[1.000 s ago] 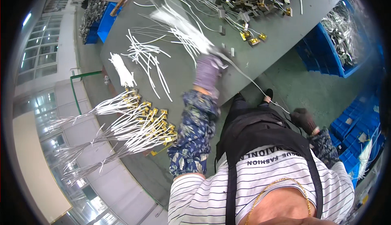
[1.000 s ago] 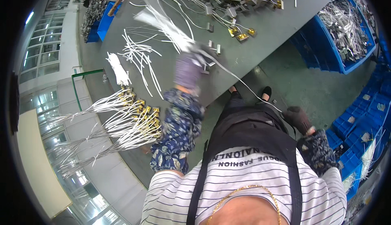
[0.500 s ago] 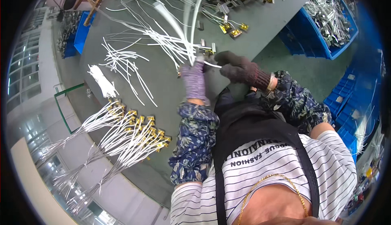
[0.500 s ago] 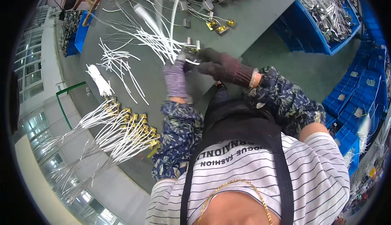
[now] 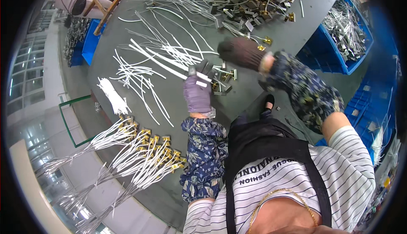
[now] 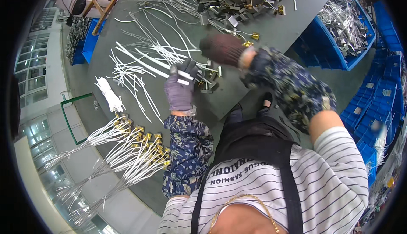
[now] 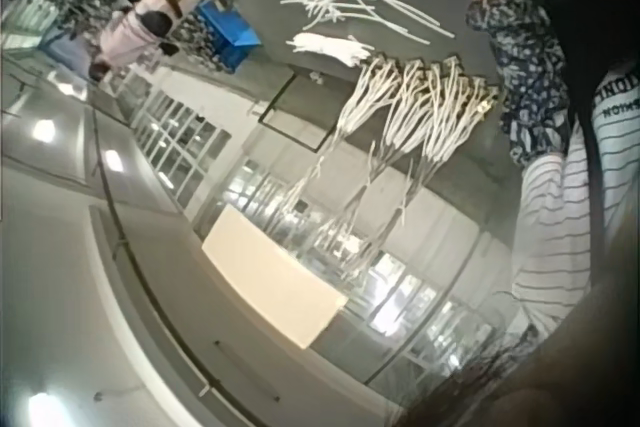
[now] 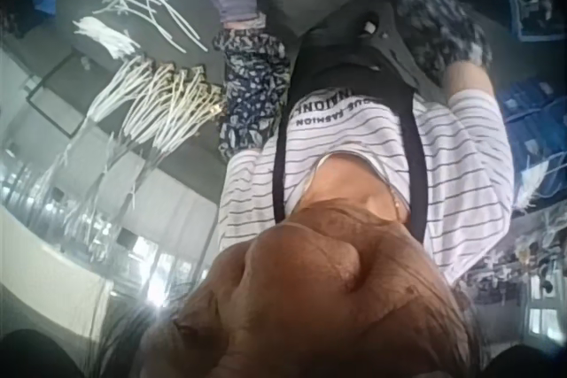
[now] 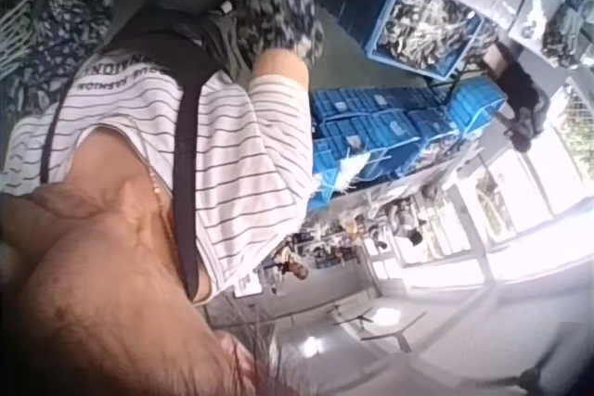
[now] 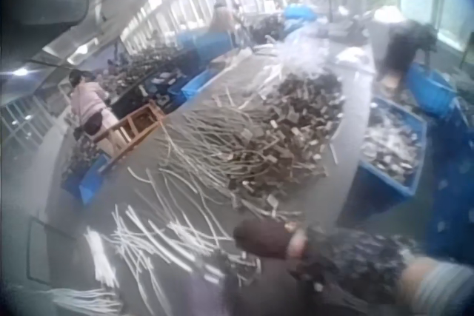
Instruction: Sorting and arranging bundles of white electronic wires on a workbench in a production facility.
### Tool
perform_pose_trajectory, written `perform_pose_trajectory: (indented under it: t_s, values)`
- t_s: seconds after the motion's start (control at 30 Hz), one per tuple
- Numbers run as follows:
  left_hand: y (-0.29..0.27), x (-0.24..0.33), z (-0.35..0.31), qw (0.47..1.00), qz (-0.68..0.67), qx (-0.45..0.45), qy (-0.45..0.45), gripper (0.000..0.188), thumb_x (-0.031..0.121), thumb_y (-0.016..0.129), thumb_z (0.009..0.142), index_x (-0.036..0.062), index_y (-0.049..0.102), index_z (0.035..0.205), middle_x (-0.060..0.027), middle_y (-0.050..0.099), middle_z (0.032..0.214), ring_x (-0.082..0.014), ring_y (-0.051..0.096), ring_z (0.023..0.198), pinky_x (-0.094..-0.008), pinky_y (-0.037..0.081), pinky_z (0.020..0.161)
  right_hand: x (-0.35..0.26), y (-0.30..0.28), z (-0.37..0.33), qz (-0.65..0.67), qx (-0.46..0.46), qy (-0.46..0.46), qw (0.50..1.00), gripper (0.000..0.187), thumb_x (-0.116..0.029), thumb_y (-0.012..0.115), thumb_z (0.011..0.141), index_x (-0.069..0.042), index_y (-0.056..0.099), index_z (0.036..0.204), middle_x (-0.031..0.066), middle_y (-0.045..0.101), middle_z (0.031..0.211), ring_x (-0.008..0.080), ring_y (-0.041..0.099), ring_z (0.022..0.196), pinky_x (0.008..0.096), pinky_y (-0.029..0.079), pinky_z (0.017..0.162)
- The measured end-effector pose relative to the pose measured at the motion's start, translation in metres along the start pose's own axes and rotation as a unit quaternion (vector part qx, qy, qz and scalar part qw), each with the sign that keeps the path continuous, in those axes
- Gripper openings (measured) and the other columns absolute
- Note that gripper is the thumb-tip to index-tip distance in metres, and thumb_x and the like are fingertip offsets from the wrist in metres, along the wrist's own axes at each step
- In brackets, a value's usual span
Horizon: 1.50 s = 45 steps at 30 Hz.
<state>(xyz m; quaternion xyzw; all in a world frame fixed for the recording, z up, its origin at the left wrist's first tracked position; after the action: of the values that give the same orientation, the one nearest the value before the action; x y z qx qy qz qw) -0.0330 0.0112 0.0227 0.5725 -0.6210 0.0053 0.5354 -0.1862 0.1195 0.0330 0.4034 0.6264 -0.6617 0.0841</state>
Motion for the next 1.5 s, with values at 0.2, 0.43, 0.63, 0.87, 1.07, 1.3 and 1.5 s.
perform_pose_trajectory:
  t_s: [0.2, 0.43, 0.63, 0.87, 1.07, 1.3, 1.5]
  values:
    - [0.038, -0.032, 0.007, 0.995, 0.079, -0.037, -0.038, 0.034, 0.03, 0.053, 0.096, -0.0026, 0.058, 0.099, -0.0137, 0.064, 0.09, -0.0252, 0.063, 0.08, -0.0387, 0.054, 0.075, 0.048, 0.038, -0.192, 0.054, -0.018, -0.195, 0.979, 0.023, -0.011, 0.067, 0.067, -0.009, 0.066, 0.089, 0.0106, 0.061, 0.083, 0.0309, 0.059, 0.073, 0.0375, 0.049, 0.064]
    - [0.038, 0.02, 0.038, 0.989, 0.065, 0.021, 0.129, 0.032, 0.03, 0.065, 0.088, 0.0021, 0.06, 0.102, -0.0113, 0.066, 0.092, -0.0229, 0.066, 0.081, -0.0388, 0.058, 0.072, 0.151, 0.112, -0.409, -0.012, -0.097, 0.088, 0.991, 0.022, -0.022, 0.065, 0.079, -0.002, 0.067, 0.09, 0.0185, 0.064, 0.081, 0.0342, 0.062, 0.073, 0.0393, 0.048, 0.063]
    - [0.054, 0.066, 0.044, 0.976, 0.096, 0.033, 0.19, 0.033, 0.032, 0.053, 0.095, 0.0023, 0.049, 0.109, -0.0188, 0.063, 0.1, -0.032, 0.064, 0.09, -0.0478, 0.056, 0.079, 0.119, 0.063, -0.396, 0.319, -0.098, 0.42, 0.844, 0.024, -0.021, 0.065, 0.076, 0.0, 0.066, 0.09, 0.0174, 0.065, 0.077, 0.0334, 0.058, 0.062, 0.038, 0.047, 0.06]
    - [0.064, 0.023, 0.02, 0.969, 0.234, -0.023, 0.074, 0.025, 0.027, 0.058, 0.093, 0.0027, 0.058, 0.097, -0.0154, 0.066, 0.092, -0.0253, 0.065, 0.077, -0.0374, 0.057, 0.068, 0.114, 0.055, -0.397, 0.158, -0.051, 0.314, 0.935, 0.027, -0.024, 0.065, 0.077, -0.001, 0.066, 0.091, 0.0156, 0.065, 0.077, 0.0264, 0.06, 0.066, 0.0372, 0.047, 0.065]
    - [0.02, -0.057, -0.023, 0.944, 0.326, -0.006, 0.051, 0.024, 0.03, 0.06, 0.092, 0.006, 0.062, 0.095, -0.0042, 0.063, 0.071, -0.0198, 0.061, 0.059, -0.028, 0.049, 0.055, 0.131, 0.062, -0.383, 0.258, -0.07, 0.347, 0.899, 0.023, -0.022, 0.065, 0.076, -0.002, 0.068, 0.088, 0.0137, 0.066, 0.076, 0.0231, 0.062, 0.067, 0.0364, 0.048, 0.065]
    - [0.029, 0.048, 0.02, 0.982, 0.105, 0.018, 0.158, 0.037, 0.033, 0.055, 0.094, -0.0008, 0.053, 0.109, -0.0147, 0.062, 0.099, -0.0285, 0.062, 0.088, -0.0439, 0.055, 0.084, 0.132, 0.056, -0.396, 0.27, -0.108, 0.435, 0.852, 0.015, -0.017, 0.066, 0.075, -0.005, 0.069, 0.084, 0.0069, 0.065, 0.07, 0.0141, 0.059, 0.062, 0.032, 0.047, 0.058]
    - [0.024, 0.055, 0.022, 0.981, 0.114, 0.027, 0.152, 0.036, 0.033, 0.058, 0.093, 0.0003, 0.055, 0.107, -0.0141, 0.063, 0.094, -0.0283, 0.063, 0.081, -0.0435, 0.057, 0.077, 0.127, 0.056, -0.39, 0.26, -0.115, 0.466, 0.838, 0.016, -0.017, 0.065, 0.076, -0.006, 0.069, 0.086, 0.005, 0.066, 0.072, 0.0127, 0.06, 0.064, 0.031, 0.047, 0.058]
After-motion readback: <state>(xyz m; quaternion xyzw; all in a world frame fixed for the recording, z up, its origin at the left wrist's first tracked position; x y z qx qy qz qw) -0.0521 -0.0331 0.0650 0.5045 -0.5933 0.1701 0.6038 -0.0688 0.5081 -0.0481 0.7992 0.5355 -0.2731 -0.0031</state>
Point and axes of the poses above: each hand's wrist, its own z-axis towards the middle knuckle, its own y-axis out of the palm, x = y × z, the point moved 2 cm from there along z, towards the middle knuckle
